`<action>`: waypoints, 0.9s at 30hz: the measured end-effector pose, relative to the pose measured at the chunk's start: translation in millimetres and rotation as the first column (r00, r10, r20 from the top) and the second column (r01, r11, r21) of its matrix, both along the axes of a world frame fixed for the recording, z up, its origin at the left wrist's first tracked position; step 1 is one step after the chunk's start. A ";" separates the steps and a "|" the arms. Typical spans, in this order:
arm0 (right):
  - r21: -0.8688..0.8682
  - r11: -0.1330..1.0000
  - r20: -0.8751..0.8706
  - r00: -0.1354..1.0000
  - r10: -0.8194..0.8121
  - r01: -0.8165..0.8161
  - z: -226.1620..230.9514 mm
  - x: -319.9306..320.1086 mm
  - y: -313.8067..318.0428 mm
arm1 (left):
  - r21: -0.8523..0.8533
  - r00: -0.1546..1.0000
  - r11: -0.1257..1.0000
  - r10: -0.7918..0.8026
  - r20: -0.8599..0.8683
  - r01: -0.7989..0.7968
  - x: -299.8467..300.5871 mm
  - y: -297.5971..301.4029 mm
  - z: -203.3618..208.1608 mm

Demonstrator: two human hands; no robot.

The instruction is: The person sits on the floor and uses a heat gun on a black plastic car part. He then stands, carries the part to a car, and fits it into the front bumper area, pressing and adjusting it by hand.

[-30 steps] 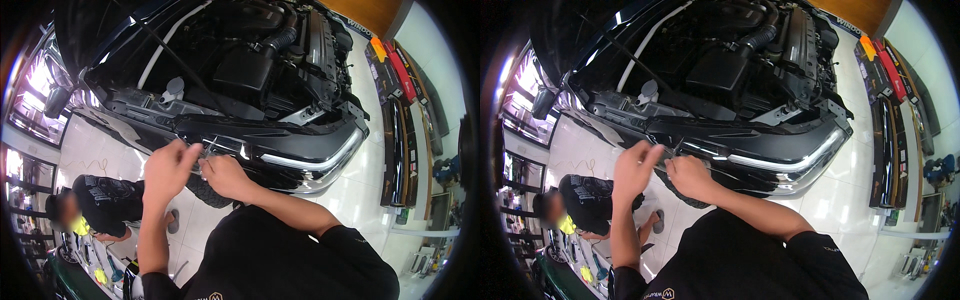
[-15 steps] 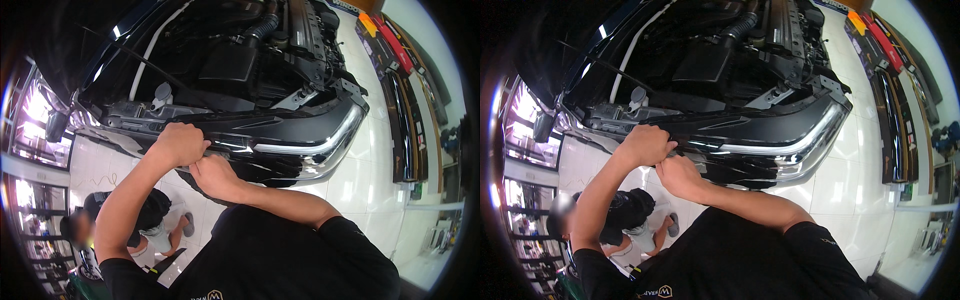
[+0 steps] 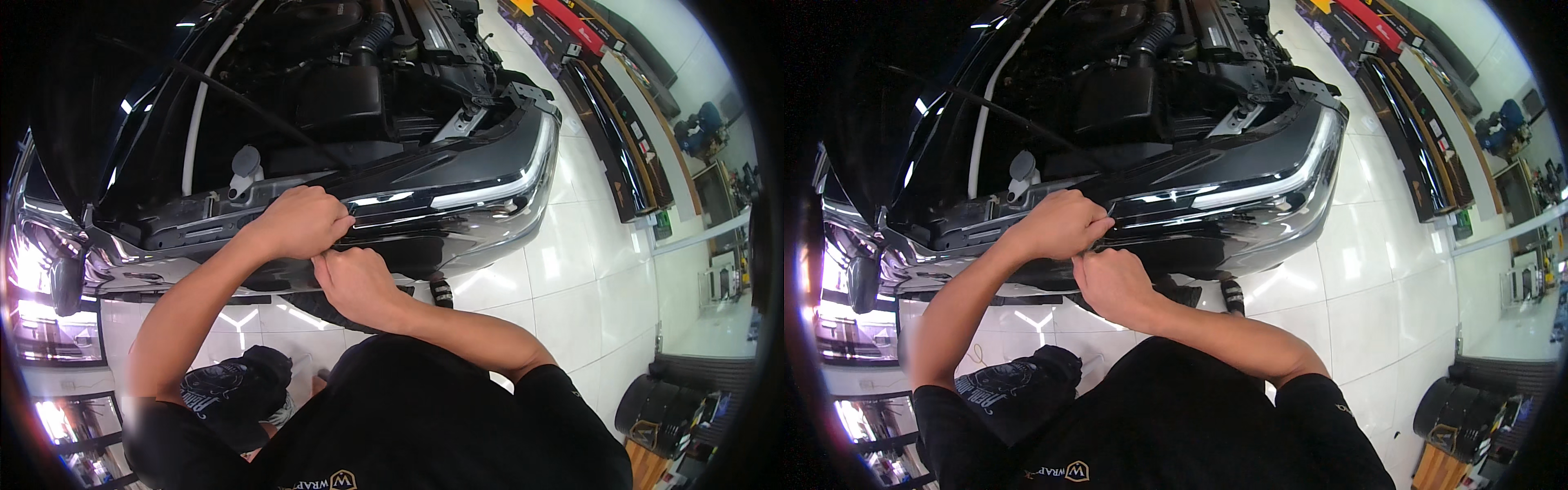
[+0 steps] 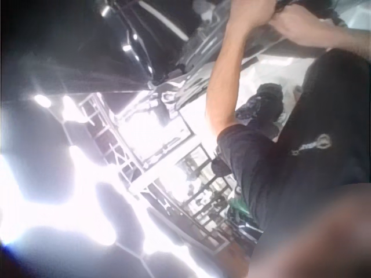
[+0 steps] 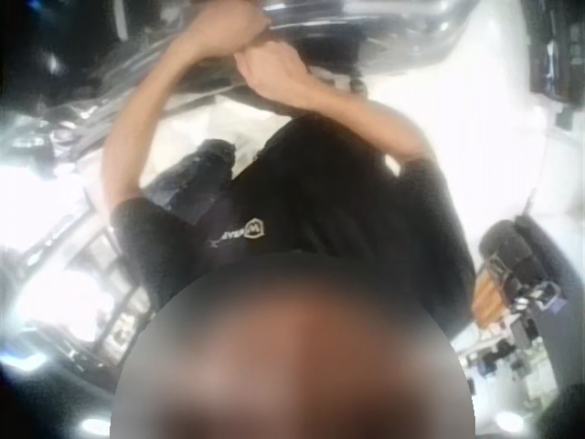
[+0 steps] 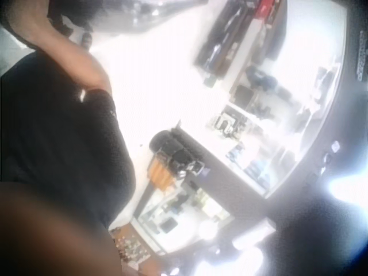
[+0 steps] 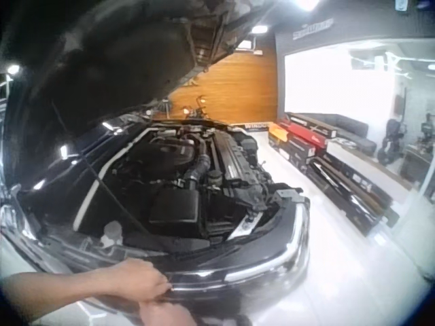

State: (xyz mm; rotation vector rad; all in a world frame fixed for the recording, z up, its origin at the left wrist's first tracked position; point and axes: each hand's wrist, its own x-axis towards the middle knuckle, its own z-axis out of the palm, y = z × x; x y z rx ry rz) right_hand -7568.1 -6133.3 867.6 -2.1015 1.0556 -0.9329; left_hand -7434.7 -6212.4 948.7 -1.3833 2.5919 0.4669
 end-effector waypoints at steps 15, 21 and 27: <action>-0.021 0.997 -0.015 0.997 -0.074 0.074 -19.3 1.2 20.6 | -0.101 0.927 0.990 -0.125 -0.355 0.095 16.4 22.0 -25.7; 0.028 0.998 -0.013 0.998 -0.062 0.062 -25.4 -15.2 22.8 | -0.052 0.924 0.997 -0.065 -0.378 0.049 15.1 28.2 -29.3; 0.015 1.000 -0.006 1.000 0.004 -0.004 -22.4 -25.6 20.4 | -0.125 0.895 0.992 -0.033 -0.445 -0.026 12.7 40.7 -39.7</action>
